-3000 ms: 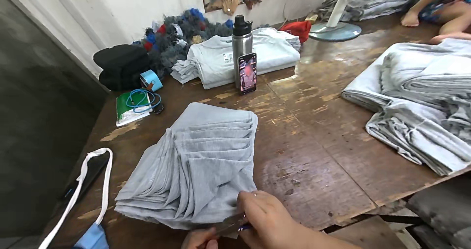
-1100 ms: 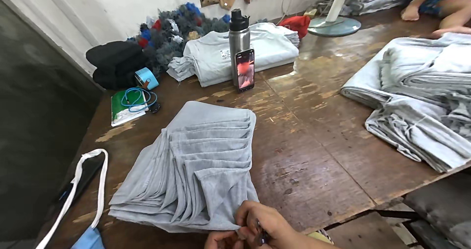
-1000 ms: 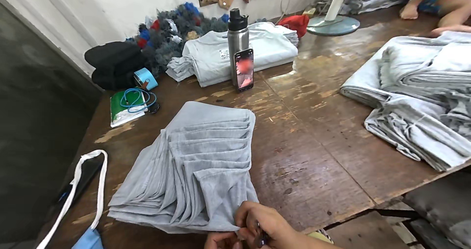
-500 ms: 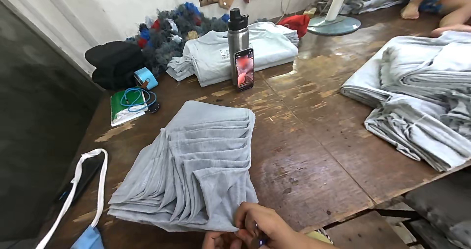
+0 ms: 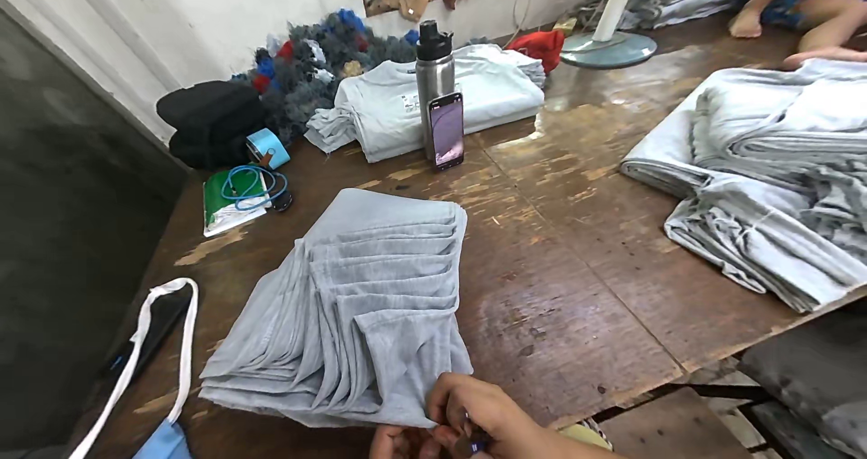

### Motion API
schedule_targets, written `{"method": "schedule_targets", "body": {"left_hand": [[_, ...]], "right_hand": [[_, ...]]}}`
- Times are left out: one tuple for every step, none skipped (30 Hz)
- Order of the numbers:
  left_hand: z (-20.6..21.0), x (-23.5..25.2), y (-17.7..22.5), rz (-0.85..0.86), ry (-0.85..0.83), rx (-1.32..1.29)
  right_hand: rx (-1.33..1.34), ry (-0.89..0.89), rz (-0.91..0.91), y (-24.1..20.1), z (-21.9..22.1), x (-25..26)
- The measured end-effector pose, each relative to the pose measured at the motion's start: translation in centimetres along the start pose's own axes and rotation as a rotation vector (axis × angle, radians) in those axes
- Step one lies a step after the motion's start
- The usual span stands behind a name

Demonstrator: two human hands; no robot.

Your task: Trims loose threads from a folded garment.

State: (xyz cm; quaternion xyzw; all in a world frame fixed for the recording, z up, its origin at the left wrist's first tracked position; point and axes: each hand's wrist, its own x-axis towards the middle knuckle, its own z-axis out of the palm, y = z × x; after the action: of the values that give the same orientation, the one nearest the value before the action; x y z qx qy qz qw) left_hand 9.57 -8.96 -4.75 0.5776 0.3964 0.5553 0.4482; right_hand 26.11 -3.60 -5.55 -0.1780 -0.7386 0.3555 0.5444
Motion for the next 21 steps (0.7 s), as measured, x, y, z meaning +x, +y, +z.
{"method": "schedule_targets", "body": {"left_hand": [[0.0,0.1,0.1,-0.001,0.001,0.012],[0.0,0.1,0.2,-0.002,0.003,0.019],[0.1,0.1,0.3,-0.001,0.006,0.022],[0.1,0.1,0.3,0.001,0.008,0.02],[0.1,0.0,0.2,0.004,0.006,0.018],[0.1,0.0,0.1,0.005,0.004,0.015],[0.1,-0.1,0.1,0.003,0.001,0.014],[0.1,-0.1,0.0,0.001,-0.004,0.022],[0.1,-0.2,0.0,0.0,-0.011,0.033],[0.1,-0.2,0.0,0.004,-0.022,0.047],[-0.1,-0.2,0.0,0.013,-0.033,0.065],[-0.2,-0.2,0.0,0.023,-0.043,0.083],[-0.2,-0.2,0.0,0.031,-0.045,0.092],[-0.1,-0.3,-0.1,0.038,-0.032,0.091],[-0.1,-0.4,-0.2,0.049,-0.007,0.099],[-0.1,-0.5,-0.3,0.059,0.022,0.12],[-0.1,-0.7,-0.3,0.068,0.048,0.156],[-0.1,-0.7,-0.2,0.078,0.073,0.2],[-0.2,-0.6,0.0,0.097,0.089,0.231],[-0.3,-0.5,0.1,0.122,0.1,0.247],[-0.6,-0.3,0.1,0.149,0.113,0.259]], "right_hand": [[0.002,0.001,-0.002,0.0,0.0,0.0],[0.003,0.0,-0.002,0.0,0.0,0.1],[0.004,-0.002,-0.001,0.0,0.0,0.1],[0.004,-0.002,0.0,0.0,0.0,0.1],[0.004,0.002,-0.001,-0.1,0.0,0.1],[0.003,0.006,-0.002,-0.1,0.0,0.0],[0.003,0.008,-0.001,-0.1,0.0,0.0],[0.002,0.009,-0.001,-0.1,-0.1,0.0],[0.004,0.011,0.001,-0.1,-0.2,0.0],[0.006,0.014,0.0,-0.1,-0.3,0.0],[0.008,0.019,-0.001,-0.1,-0.3,0.1],[0.009,0.024,-0.006,-0.1,-0.4,0.1],[0.014,0.028,-0.01,-0.1,-0.4,0.2],[0.015,0.025,-0.013,0.0,-0.5,0.2],[0.006,0.013,-0.013,0.0,-0.5,0.1],[-0.022,-0.011,-0.009,0.1,-0.5,0.1],[-0.081,-0.04,-0.004,0.1,-0.5,0.0],[-0.17,-0.067,-0.006,0.1,-0.5,0.1],[-0.274,-0.079,-0.022,0.1,-0.4,0.2],[-0.372,-0.078,-0.049,0.1,-0.5,0.6],[-0.446,-0.054,-0.082,-0.2,-0.6,1.2]]}}
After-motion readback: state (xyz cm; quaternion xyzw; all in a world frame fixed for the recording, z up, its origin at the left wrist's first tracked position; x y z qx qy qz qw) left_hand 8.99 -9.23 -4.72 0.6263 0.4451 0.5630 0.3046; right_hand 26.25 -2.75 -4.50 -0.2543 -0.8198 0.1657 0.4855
